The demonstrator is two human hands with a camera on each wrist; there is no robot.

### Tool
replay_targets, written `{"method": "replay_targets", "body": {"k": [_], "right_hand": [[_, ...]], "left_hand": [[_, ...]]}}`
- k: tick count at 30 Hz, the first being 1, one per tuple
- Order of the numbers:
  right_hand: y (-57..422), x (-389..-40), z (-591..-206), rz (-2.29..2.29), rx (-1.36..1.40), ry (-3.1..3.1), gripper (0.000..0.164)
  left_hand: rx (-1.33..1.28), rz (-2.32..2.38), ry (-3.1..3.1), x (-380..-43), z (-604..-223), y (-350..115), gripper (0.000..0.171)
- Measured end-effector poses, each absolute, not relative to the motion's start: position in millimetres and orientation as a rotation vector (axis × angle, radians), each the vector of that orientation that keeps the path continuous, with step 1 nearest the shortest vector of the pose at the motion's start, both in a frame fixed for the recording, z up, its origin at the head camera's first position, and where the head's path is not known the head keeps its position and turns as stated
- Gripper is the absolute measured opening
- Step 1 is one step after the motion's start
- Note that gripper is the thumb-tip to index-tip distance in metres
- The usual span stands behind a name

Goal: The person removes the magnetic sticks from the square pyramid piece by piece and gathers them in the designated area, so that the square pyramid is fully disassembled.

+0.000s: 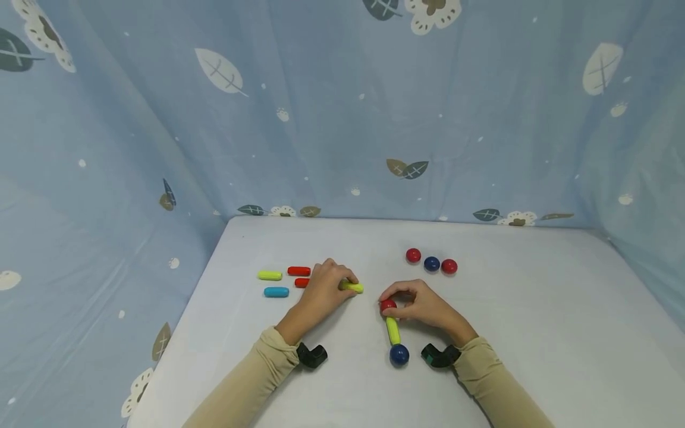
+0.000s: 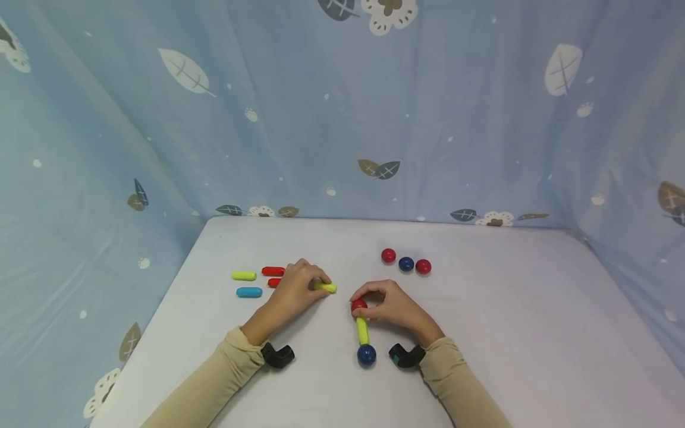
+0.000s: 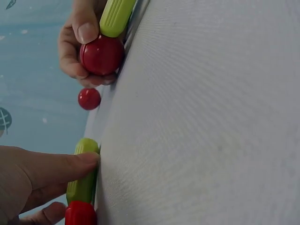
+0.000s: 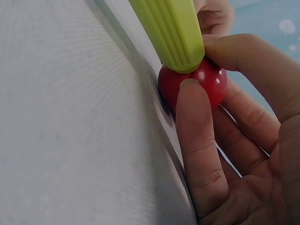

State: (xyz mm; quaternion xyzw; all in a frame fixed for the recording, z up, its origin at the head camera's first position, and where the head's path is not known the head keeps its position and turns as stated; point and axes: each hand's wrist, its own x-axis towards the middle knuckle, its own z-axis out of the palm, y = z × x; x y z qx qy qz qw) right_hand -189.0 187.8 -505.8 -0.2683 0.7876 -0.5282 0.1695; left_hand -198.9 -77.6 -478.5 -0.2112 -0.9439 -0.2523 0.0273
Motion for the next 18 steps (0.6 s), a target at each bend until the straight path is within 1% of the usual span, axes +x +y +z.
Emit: {"method": "replay_targets", "body": {"k": [10,13,14,18], "right_hand": [[186,-187,-509,-1.515,-0.776,2.228,0.025],[186,-187,-508,-1.505,-0.775,2.242,0.025],[186,-187,-508,-1.507,-0.777,2.244,0.025],[185,-188,-508,-1.512,-0.78,2.264,0.022]], "left_hand": [[-0.656,-0.775,-2.881,-195,-477,-80,0.015],[-0.677,-0.822,-2.841,-188,-471,-75,0.011],[-0.691,-0.856,-2.833,-184,-468,-72,0.012],[-0.753,-1.005,-2.91,-163,-460,-53,0.03]]}}
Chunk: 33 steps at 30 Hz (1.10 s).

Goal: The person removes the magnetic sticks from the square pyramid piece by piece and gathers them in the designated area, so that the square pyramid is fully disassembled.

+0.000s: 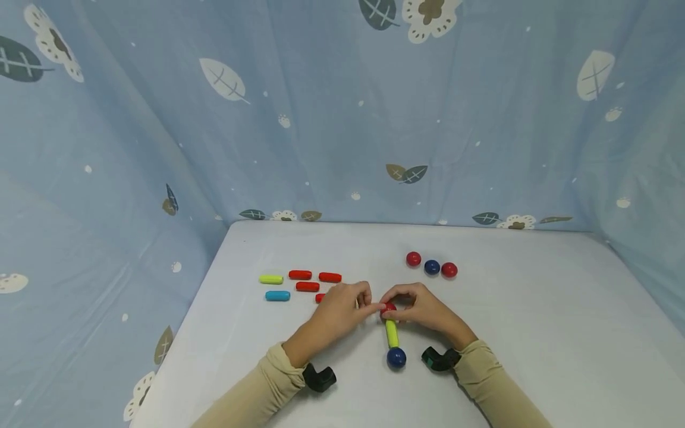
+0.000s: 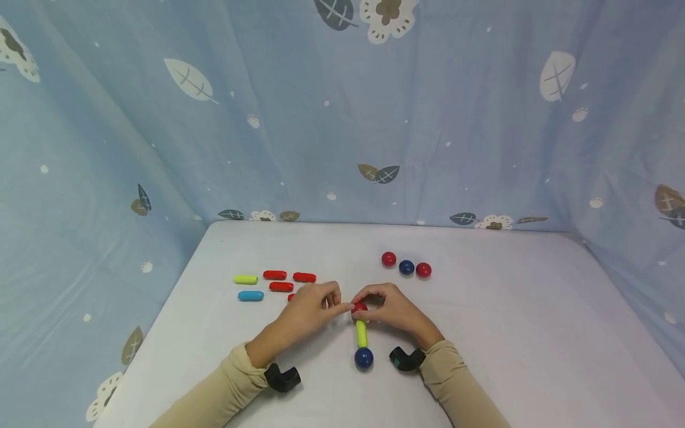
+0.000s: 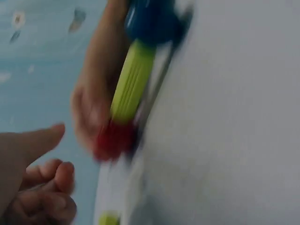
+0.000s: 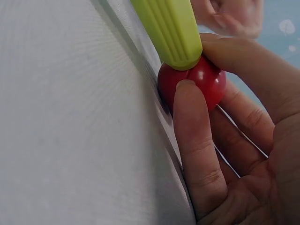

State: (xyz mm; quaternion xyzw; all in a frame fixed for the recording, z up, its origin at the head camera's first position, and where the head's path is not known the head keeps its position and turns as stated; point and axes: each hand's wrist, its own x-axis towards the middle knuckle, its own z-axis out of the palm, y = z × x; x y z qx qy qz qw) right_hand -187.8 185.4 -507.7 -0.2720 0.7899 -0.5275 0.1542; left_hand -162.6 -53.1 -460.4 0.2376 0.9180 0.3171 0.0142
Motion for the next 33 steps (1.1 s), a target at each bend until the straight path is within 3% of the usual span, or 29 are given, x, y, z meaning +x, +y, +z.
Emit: {"method": "replay_targets", "body": {"k": [5,16,26,33], "right_hand": [[185,-188,-509,-1.497,-0.796,2.298,0.02],[187,-186,-502,-1.472,-0.841,2.281,0.028],[188,-186,-505,-1.449,-0.81,2.311,0.03],[187,-187,-509,-1.452,-0.81,2.372,0.029]], "left_hand": [[0.698,0.895,2.721,-144,-467,-34,0.041],[0.61,0.894,2.622,-146,-474,-35,0.031],[0.634,0.949,2.539,-151,-478,-39,0.041],[0.594,1.04,2.439,-154,-479,-42,0.037]]}}
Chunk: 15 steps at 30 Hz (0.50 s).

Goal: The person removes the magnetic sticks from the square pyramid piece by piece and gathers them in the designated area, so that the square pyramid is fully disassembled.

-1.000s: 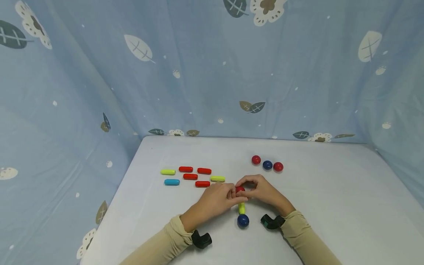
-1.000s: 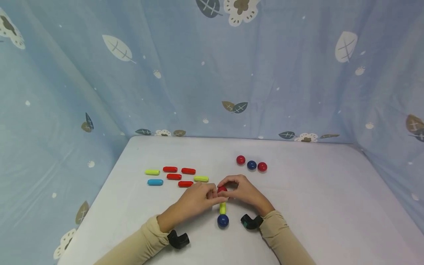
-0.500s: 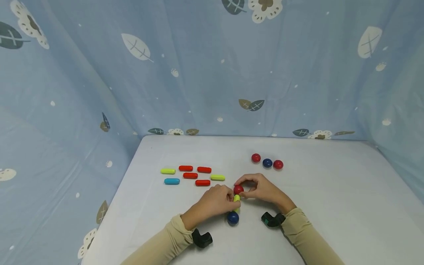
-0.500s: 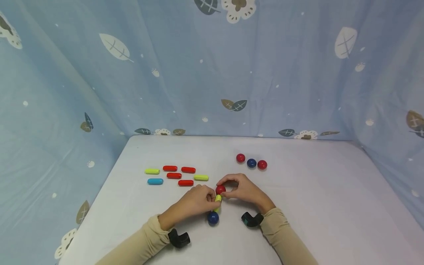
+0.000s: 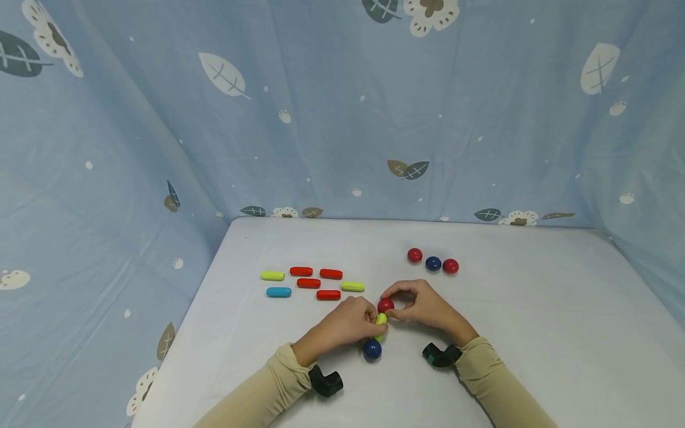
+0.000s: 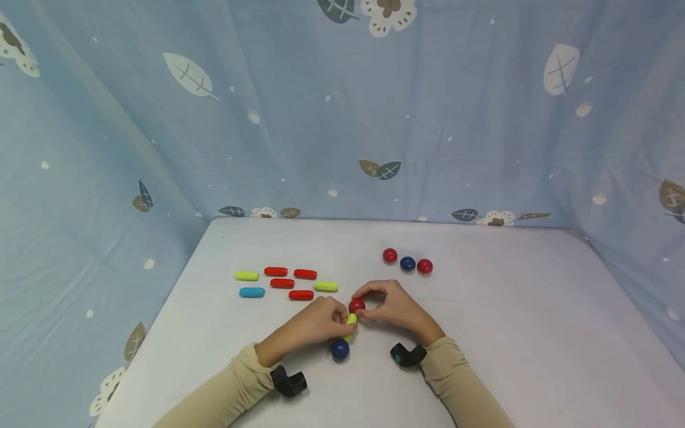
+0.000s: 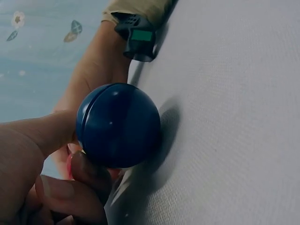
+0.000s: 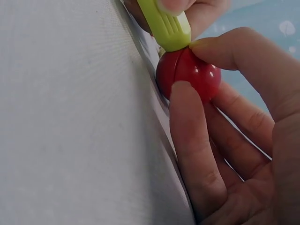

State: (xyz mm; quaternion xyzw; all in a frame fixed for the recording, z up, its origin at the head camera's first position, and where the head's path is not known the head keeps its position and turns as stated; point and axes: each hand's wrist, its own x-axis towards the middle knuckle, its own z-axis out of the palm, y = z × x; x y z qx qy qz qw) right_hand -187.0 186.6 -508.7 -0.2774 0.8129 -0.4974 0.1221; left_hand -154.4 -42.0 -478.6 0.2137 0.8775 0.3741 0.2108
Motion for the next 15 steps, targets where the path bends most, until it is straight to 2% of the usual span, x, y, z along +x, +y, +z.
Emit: {"method": "replay_targets", "body": {"k": [7,15], "right_hand": [[203,-193,-507,-1.507,-0.663,2.58,0.029],[270,-203,-483,-1.835,-0.502,2.667,0.031]], "left_hand": [[0.561,1.057,2.32,-152,-480,-45,0.035],[0.54,1.129,2.238,-155,-485,-49,0.036]]}}
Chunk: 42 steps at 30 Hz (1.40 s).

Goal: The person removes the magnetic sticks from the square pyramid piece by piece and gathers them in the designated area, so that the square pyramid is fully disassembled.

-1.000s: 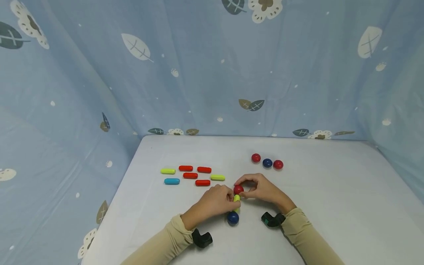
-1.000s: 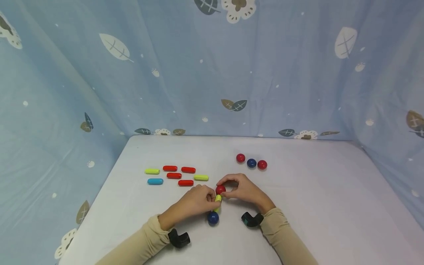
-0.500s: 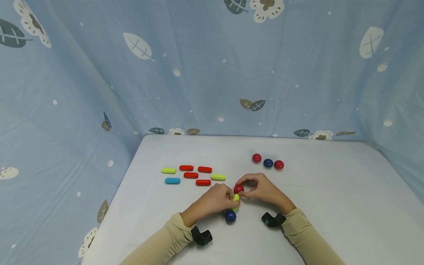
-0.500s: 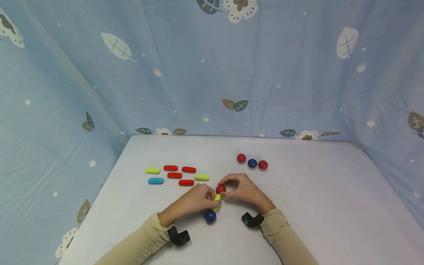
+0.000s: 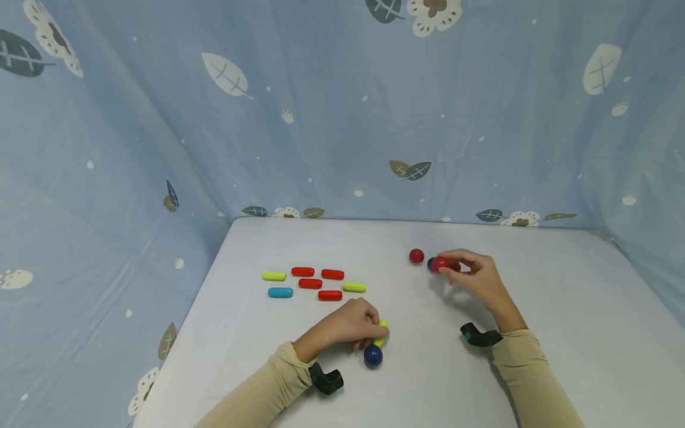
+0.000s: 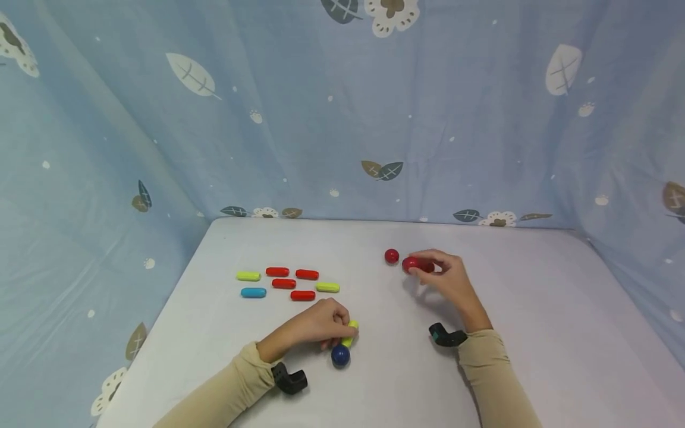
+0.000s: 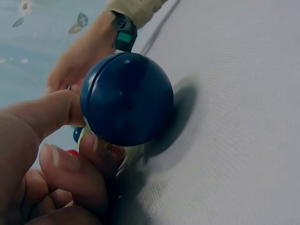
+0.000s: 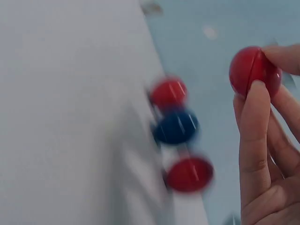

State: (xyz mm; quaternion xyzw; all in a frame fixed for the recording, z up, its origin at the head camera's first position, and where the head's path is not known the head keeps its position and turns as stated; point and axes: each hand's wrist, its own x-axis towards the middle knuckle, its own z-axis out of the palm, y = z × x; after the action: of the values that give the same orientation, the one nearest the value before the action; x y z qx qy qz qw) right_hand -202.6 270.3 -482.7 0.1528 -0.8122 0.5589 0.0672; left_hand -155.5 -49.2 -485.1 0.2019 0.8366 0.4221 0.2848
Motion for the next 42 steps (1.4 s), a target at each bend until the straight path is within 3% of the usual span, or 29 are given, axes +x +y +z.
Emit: {"method": "replay_targets", "body": {"k": [11,36,42], "right_hand": [[330,-203,-504,1.609,-0.184,-2.585,0.059],[328,-204,-504,1.551,-0.145,-2.692,0.06],[323,-202,-502,1.575,-0.129,-2.539,0.049]], "left_hand": [[0.567,1.194,2.17,-160,-485,-52,0.035],[0.57,1.22,2.104,-161,-486,-55,0.034],[0.538,1.353,1.909,-166,-488,-60,0.023]]}}
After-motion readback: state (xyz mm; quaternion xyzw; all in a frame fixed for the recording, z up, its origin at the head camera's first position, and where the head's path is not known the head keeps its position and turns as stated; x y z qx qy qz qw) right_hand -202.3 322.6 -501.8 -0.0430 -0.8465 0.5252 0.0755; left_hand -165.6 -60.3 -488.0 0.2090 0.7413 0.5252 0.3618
